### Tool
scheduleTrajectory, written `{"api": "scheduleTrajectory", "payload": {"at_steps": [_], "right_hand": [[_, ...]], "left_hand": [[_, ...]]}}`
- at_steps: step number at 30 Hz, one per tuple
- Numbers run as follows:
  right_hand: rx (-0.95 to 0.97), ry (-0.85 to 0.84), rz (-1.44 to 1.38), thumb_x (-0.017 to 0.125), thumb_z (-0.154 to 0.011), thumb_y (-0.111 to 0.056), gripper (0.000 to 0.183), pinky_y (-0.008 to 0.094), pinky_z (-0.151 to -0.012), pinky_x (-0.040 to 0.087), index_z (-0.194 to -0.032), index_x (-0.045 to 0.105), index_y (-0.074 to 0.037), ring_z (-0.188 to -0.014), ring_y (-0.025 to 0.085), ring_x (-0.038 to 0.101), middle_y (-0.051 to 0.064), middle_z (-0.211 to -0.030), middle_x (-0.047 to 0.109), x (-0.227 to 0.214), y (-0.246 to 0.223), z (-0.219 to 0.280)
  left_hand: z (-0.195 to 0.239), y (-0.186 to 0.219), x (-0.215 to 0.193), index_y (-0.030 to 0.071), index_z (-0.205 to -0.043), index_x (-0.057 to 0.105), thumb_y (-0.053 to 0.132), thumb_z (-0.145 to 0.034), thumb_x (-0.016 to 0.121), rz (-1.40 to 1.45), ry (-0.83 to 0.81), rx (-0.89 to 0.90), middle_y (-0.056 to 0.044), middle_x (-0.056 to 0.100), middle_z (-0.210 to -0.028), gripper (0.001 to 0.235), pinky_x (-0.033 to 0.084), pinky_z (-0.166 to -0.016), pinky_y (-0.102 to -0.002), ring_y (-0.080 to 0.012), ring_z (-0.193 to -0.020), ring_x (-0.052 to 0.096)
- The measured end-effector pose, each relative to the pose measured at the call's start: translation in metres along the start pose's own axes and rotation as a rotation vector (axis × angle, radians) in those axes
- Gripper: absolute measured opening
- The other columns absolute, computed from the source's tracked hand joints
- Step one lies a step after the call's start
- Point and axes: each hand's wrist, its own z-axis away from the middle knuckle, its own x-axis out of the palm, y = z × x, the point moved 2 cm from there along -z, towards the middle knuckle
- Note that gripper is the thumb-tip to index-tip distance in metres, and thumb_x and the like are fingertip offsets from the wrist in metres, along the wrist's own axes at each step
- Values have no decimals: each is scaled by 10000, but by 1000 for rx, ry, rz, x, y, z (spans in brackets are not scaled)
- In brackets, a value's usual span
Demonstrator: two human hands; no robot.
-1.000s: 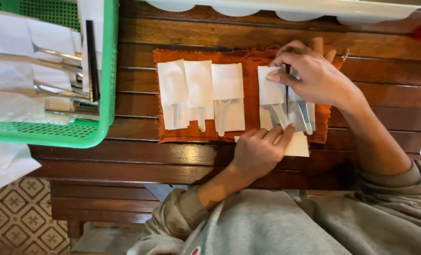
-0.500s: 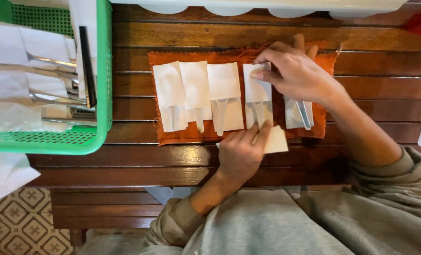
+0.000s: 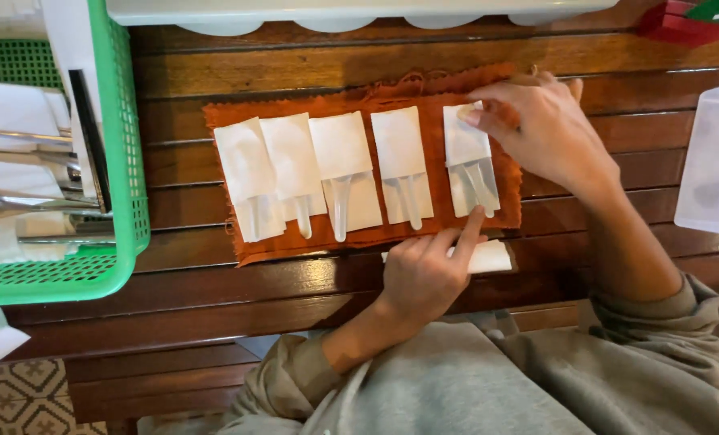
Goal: The person wraps individual pieces of cutlery in white paper napkins and places them on an orange cloth. They then fold the cloth over the wrapped items and tie it with a string.
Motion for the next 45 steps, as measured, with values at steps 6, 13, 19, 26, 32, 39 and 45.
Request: {"api": "scheduleTrajectory", "payload": {"at_steps": [6,13,19,26,32,39,45], "right_hand": [[-59,38,-44,613,-1092,-370,336,474,-895,338,-1266,736,-110,-790,284,641,67,-879,748,4,5,0],[-60,33,-70,616,-1099,-353,282,440,-869,311,-1210,748,-130,-751,275,609,54,-761,696,5,4,-2],[-87,29,-83,596,-1109,-374,288,433,-858,308,-1166,735,-128,-655,254,587,44,-649,650,8,-2,-5],[-100,5,-125,575,-1114,-349,276,457,-835,296,-1158,723,-120,-709,275,623,38,-830,746,8,-15,-11],[-144,64,-75,598,-1117,-311,308,456,-885,318,-1314,724,-109,-630,240,590,63,-668,690,6,-8,1],[-164,256,-187,608,-1117,-288,283,459,-1042,298,-1260,739,-83,-1125,231,659,52,-1256,744,-24,-20,35],[-248,383,-207,692,-1100,-247,196,382,-806,381,-1082,805,-89,-809,173,618,26,-1056,781,-27,-41,14]], "left_hand": [[-5,-2,27,205,-1319,726,207,-1013,697,81,-92,-68,17,780,-1003,307,413,-369,-373,-204,-502,602],[-17,-2,16,149,-1171,768,129,-1005,725,67,12,5,-17,793,-1087,172,412,-442,-292,-157,-559,604],[-12,-3,7,92,-1152,759,43,-997,676,36,53,54,-76,775,-1076,182,418,-435,-287,-140,-470,481],[-4,-10,3,85,-1191,745,42,-978,619,-26,34,28,-103,781,-1089,252,418,-433,-299,-144,-486,518],[8,-10,-18,52,-1367,651,1,-920,743,162,-33,6,-165,771,-1161,459,542,-563,-334,-186,-664,670],[-17,-15,-111,0,-1335,620,419,-1024,544,1178,-384,-435,-123,704,-1314,527,552,-1043,-327,-217,-1195,698],[32,-54,-127,-152,-1410,461,287,-1092,502,1738,-127,-663,-319,692,-1177,544,588,-705,-415,-320,-784,693]]}}
